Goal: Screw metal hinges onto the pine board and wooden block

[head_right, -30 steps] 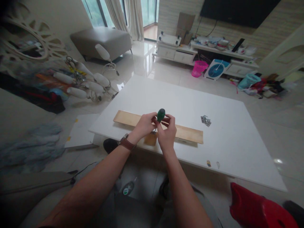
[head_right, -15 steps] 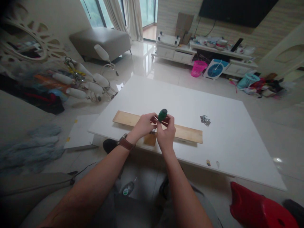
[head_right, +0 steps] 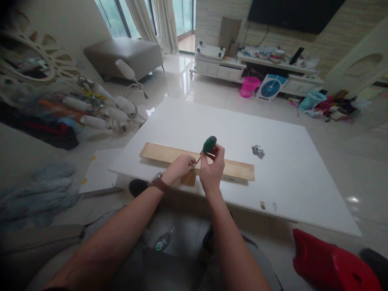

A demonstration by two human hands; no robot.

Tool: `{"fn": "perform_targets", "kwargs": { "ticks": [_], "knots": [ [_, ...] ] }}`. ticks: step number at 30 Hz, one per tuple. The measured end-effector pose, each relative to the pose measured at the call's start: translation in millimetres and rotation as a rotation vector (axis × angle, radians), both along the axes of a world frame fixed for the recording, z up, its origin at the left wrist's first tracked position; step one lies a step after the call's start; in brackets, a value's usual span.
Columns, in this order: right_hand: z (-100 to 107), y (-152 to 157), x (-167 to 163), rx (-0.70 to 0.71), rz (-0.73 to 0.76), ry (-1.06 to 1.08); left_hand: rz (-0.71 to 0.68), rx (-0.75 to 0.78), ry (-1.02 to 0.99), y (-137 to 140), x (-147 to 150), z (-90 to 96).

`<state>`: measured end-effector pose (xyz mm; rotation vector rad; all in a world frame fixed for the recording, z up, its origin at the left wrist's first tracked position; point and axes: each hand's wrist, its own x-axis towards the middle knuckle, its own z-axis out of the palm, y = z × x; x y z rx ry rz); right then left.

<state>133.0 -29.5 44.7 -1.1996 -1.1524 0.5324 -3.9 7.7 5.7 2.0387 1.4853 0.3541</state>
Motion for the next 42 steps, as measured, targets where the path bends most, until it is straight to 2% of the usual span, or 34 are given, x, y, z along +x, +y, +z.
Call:
{"fn": "perform_targets", "kwargs": {
  "ticks": [6,14,22,30,35,42],
  "knots": [
    [3.4,-0.4,11.8,-0.002,-0.001,0.024,-0.039,0.07,0.151,-1.0,0.0,-7.3],
    [5.9,-0.3,35.8,-0.011,-0.039,0.061,-0.113,0.121,0.196,1.2,-5.8,-5.7],
    [15.8,3.9,42.4,0.026,-0.079,0.111,-0.128,0.169,0.227,0.8,-5.0,-7.6],
    [20.8,2.0,54.2,0.033,-0.103,0.103,-0.051,0.103,0.212,2.1,-4.3,0.8],
    [22.9,0.6,60.0,0.045,-0.124,0.086,0.005,0.109,0.122,1.7,-1.2,8.4],
    [21.1,0.4,63.2,0.045,-0.155,0.099,-0.103,0.113,0.046,-16.1,21.4,11.8]
  ]
}}
